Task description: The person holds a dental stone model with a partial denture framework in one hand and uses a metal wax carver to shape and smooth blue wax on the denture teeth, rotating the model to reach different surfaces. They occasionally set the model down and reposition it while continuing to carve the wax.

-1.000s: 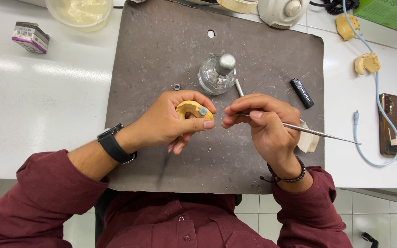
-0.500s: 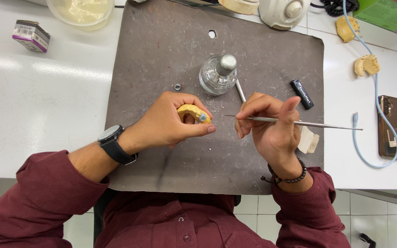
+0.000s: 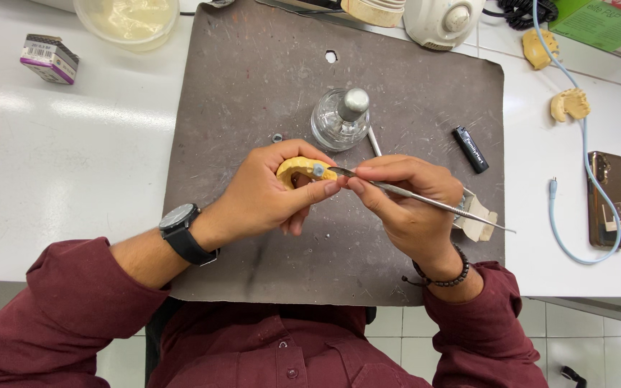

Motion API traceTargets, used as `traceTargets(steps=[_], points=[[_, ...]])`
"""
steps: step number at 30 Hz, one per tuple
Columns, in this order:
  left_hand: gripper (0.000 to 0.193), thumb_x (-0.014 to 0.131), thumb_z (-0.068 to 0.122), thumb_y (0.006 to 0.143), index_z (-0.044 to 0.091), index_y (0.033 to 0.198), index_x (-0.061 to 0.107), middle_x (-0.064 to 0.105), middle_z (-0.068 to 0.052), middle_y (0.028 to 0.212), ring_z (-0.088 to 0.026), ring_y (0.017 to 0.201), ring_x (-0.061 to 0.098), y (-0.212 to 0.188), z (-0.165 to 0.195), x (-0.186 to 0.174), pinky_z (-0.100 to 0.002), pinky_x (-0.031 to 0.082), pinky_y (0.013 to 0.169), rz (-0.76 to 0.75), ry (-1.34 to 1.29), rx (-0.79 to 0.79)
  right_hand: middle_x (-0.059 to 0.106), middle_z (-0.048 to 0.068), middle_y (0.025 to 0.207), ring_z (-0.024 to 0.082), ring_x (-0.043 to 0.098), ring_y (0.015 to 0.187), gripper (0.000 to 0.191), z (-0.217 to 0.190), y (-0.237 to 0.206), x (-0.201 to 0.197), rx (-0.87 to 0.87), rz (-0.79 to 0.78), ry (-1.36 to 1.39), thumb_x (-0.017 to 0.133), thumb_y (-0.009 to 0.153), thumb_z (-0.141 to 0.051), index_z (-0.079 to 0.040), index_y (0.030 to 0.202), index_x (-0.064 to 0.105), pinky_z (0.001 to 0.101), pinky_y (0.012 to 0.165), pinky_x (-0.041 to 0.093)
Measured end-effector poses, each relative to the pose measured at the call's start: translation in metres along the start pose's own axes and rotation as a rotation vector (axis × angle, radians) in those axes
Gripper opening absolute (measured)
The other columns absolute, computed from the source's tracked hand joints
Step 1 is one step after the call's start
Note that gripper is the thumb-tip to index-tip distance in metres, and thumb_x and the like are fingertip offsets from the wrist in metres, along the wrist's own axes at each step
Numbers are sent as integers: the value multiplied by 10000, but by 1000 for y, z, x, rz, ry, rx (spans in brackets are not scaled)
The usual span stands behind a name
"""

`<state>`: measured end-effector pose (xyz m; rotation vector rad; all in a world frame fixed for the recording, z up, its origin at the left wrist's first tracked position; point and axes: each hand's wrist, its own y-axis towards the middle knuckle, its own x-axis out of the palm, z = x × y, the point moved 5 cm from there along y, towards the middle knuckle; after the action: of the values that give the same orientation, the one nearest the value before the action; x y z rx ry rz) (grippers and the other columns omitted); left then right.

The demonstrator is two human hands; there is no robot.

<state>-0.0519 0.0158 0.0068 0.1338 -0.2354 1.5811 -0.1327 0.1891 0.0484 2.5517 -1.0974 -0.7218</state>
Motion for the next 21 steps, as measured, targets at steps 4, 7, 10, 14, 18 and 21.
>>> traceTargets(steps=[4, 7, 10, 14, 18, 21], points=[[276, 698, 195, 975, 31, 1193, 656, 693, -49, 759, -110, 571, 713, 0, -3, 1, -244, 571, 461, -8, -52, 25, 721, 146, 1090, 177, 743, 968, 161, 0, -1, -2, -79, 44, -38, 768, 944, 86, 25, 1060, 676, 241, 826, 639], [301, 686, 182, 981, 17, 1231, 652, 724, -81, 860, -138, 652, 742, 0, -7, 0, -263, 614, 541, -15, -90, 33, 715, 138, 1102, 182, 747, 983, 157, 0, -1, 0, -53, 57, -4, 758, 963, 79, 18, 1084, 678, 249, 833, 651], [324, 685, 147, 992, 3, 1280, 643, 746, -116, 1003, -172, 806, 774, 2, -10, -1, -281, 659, 676, -26, -116, 83, 730, 125, 1096, 163, 759, 942, 147, -1, 1, 2, -63, 58, -31, 763, 973, 65, 13, 1092, 693, 249, 830, 655], [342, 685, 117, 1010, -5, 1327, 643, 756, -123, 1171, -196, 1034, 779, 1, -9, -1, -292, 674, 884, -38, -111, 183, 751, 129, 1085, 171, 753, 962, 184, -5, 2, 3, -85, 62, -119, 796, 932, 49, 17, 1089, 705, 251, 828, 631], [362, 687, 138, 1011, 16, 1348, 641, 774, -91, 1154, -160, 1070, 766, 1, -8, -2, -264, 633, 911, -9, 50, 220, 754, 127, 1087, 180, 764, 938, 174, -9, 4, 5, -129, 45, -130, 795, 943, 52, 6, 1088, 710, 244, 820, 633], [382, 670, 172, 1012, 40, 1369, 630, 754, -71, 1122, -136, 993, 748, 1, -12, -1, -268, 633, 874, 3, 42, 118, 736, 151, 1122, 221, 761, 1012, 169, -10, 3, 9, -162, 30, -100, 787, 944, 66, 12, 1070, 687, 277, 869, 646]])
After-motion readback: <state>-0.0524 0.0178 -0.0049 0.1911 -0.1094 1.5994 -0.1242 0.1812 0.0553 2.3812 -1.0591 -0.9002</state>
